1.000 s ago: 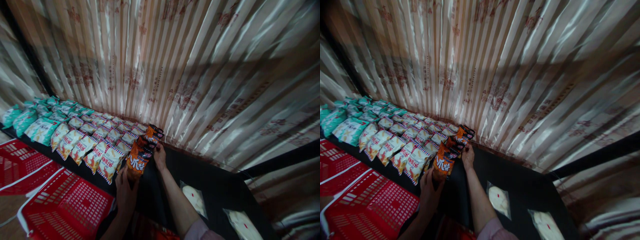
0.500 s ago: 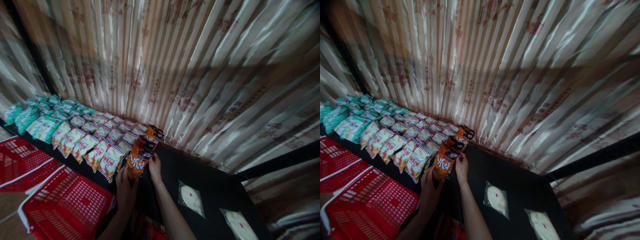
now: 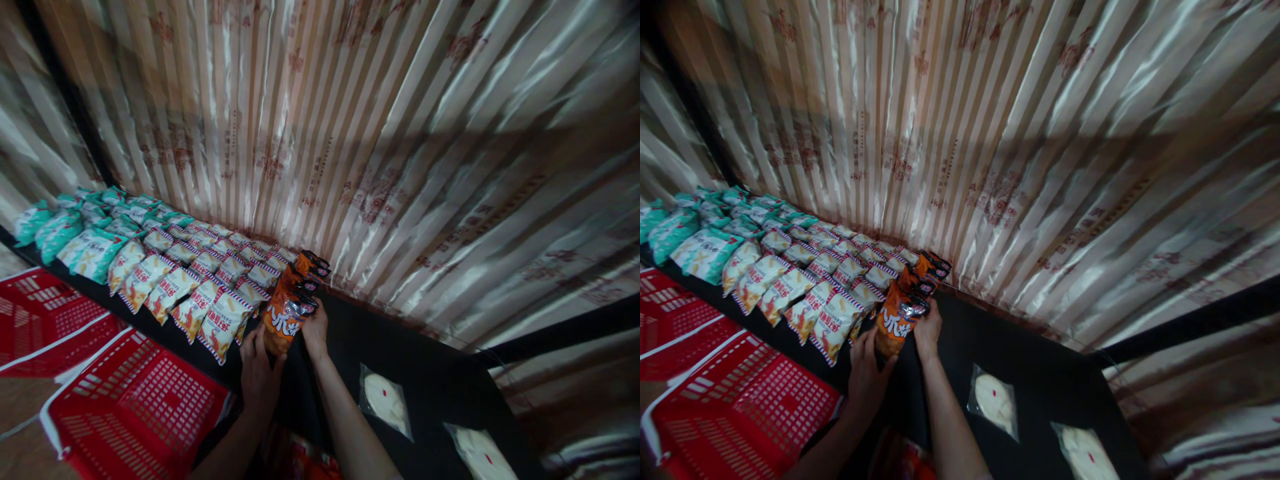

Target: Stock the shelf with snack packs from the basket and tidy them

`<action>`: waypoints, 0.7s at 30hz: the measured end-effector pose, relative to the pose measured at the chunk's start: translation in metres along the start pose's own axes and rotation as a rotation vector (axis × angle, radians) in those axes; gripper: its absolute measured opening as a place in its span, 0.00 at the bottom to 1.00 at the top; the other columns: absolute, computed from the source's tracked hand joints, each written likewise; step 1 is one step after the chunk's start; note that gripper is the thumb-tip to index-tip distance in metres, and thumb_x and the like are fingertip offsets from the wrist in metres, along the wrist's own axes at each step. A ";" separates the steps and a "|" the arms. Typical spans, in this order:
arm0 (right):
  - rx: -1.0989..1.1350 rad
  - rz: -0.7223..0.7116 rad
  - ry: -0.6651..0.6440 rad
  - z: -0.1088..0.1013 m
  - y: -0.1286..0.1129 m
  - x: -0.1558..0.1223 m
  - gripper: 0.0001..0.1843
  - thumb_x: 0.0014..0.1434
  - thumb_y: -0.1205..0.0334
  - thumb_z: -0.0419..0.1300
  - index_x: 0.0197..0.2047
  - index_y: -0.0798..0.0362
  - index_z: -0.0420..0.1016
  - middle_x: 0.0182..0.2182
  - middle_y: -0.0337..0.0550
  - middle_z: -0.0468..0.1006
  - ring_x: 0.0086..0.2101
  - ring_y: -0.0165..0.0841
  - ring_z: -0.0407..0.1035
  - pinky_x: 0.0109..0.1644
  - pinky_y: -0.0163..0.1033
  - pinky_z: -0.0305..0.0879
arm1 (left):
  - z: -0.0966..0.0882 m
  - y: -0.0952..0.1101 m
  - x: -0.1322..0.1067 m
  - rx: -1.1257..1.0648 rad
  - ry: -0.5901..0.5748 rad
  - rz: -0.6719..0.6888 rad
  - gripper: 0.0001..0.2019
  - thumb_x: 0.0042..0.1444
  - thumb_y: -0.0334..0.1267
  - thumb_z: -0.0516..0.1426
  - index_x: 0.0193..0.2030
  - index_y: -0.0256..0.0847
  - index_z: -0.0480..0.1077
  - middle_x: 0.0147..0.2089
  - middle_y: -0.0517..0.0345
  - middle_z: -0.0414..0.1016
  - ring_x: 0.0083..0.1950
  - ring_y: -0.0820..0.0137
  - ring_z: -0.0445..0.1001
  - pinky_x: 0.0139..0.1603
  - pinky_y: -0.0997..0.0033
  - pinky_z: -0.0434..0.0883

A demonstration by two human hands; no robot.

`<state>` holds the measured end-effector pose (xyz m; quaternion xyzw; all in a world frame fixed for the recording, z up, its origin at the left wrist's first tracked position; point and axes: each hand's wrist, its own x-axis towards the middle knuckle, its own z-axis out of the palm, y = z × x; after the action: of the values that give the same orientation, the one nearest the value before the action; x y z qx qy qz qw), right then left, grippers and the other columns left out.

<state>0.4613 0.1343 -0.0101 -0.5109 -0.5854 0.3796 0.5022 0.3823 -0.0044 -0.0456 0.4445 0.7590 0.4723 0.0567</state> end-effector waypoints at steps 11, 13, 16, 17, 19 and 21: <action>0.090 0.123 0.057 -0.008 -0.001 -0.028 0.18 0.54 0.45 0.53 0.39 0.50 0.68 0.33 0.42 0.75 0.33 0.34 0.69 0.33 0.36 0.66 | -0.004 0.014 0.006 0.070 0.017 -0.086 0.25 0.53 0.38 0.58 0.57 0.39 0.59 0.53 0.47 0.61 0.55 0.57 0.62 0.57 0.49 0.64; 0.110 0.141 0.048 -0.010 -0.003 -0.039 0.20 0.53 0.44 0.54 0.41 0.51 0.68 0.36 0.44 0.75 0.35 0.35 0.70 0.32 0.36 0.67 | -0.004 0.016 0.006 0.077 0.042 -0.083 0.24 0.53 0.37 0.58 0.57 0.37 0.59 0.53 0.46 0.61 0.55 0.57 0.62 0.56 0.50 0.65; 0.113 0.171 0.036 -0.011 -0.007 -0.054 0.21 0.52 0.43 0.55 0.41 0.51 0.70 0.35 0.45 0.76 0.33 0.35 0.70 0.31 0.36 0.67 | -0.003 0.014 0.007 0.060 0.097 -0.068 0.24 0.54 0.37 0.57 0.57 0.38 0.59 0.52 0.46 0.61 0.54 0.56 0.62 0.55 0.49 0.65; 0.117 0.180 0.039 -0.012 -0.009 -0.059 0.21 0.52 0.44 0.56 0.40 0.51 0.70 0.34 0.44 0.76 0.33 0.35 0.71 0.31 0.36 0.67 | -0.003 0.012 0.007 0.051 0.114 -0.057 0.24 0.54 0.38 0.57 0.58 0.38 0.59 0.51 0.45 0.61 0.54 0.55 0.63 0.55 0.48 0.65; 0.134 0.187 0.050 -0.018 -0.016 -0.068 0.21 0.51 0.44 0.57 0.40 0.52 0.71 0.33 0.44 0.76 0.32 0.34 0.71 0.30 0.36 0.67 | -0.001 0.008 0.009 0.032 0.121 -0.029 0.24 0.55 0.39 0.55 0.59 0.38 0.58 0.51 0.45 0.61 0.54 0.55 0.63 0.55 0.48 0.64; 0.155 0.163 0.075 -0.031 -0.024 -0.079 0.21 0.52 0.45 0.57 0.41 0.52 0.72 0.35 0.45 0.77 0.32 0.34 0.71 0.31 0.36 0.67 | -0.002 0.006 0.010 0.038 0.102 -0.027 0.25 0.56 0.39 0.55 0.60 0.37 0.58 0.52 0.45 0.61 0.54 0.55 0.63 0.55 0.50 0.64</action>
<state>0.4844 0.0506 0.0040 -0.5305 -0.4916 0.4440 0.5290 0.3794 0.0028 -0.0366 0.4105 0.7757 0.4791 0.0160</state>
